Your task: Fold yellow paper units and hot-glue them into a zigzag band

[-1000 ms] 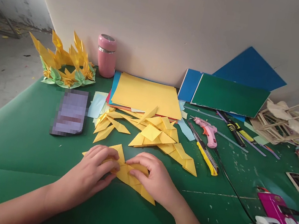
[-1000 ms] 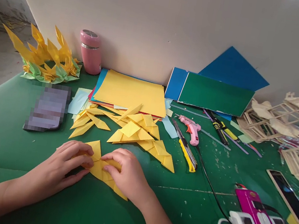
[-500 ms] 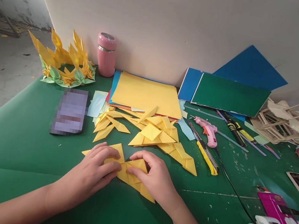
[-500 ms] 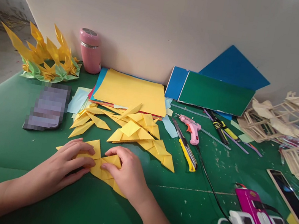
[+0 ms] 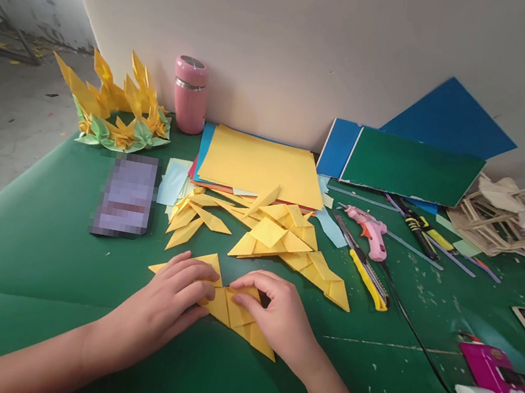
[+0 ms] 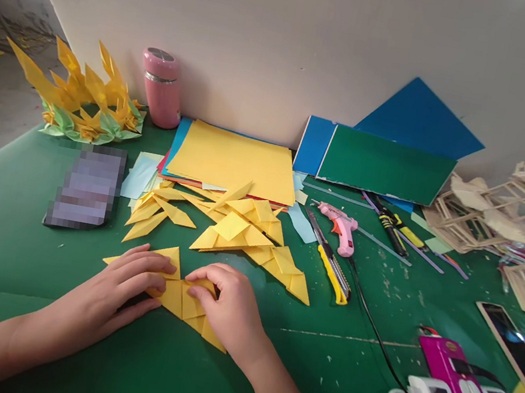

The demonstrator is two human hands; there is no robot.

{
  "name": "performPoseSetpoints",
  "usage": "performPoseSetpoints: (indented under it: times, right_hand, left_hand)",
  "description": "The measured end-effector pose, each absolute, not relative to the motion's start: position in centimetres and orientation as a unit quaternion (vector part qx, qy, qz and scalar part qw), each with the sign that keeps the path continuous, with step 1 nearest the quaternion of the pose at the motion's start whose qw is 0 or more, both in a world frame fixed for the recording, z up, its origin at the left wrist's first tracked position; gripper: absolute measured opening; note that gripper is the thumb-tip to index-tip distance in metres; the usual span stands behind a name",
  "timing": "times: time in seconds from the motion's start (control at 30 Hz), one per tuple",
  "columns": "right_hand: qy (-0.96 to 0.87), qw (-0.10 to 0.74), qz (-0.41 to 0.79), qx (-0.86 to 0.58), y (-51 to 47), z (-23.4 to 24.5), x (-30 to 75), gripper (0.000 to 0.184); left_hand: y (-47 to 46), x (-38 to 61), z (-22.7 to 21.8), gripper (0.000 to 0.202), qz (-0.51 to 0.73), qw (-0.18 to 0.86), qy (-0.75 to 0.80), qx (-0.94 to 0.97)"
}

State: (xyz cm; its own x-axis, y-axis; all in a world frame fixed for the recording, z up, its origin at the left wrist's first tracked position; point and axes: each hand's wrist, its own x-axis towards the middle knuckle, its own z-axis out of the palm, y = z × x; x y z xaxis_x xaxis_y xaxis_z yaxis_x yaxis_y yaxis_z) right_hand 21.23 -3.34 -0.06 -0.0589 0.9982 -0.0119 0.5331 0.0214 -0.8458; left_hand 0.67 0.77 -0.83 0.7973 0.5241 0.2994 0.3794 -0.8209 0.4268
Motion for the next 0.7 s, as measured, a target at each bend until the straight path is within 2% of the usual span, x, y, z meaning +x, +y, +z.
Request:
performPoseSetpoints:
  times: [0.4, 0.7]
  right_hand:
    - [-0.652, 0.355, 0.311, -0.594, -3.34, -0.73, 20.96, 0.013]
    - [-0.635, 0.361, 0.332, -0.597, -3.40, -0.63, 20.82, 0.015]
  left_hand:
    - [0.80, 0.72, -0.65, 0.016, 0.211, 0.182, 0.249, 0.927]
    - [0.76, 0.38, -1.30, 0.017, 0.230, 0.182, 0.255, 0.921]
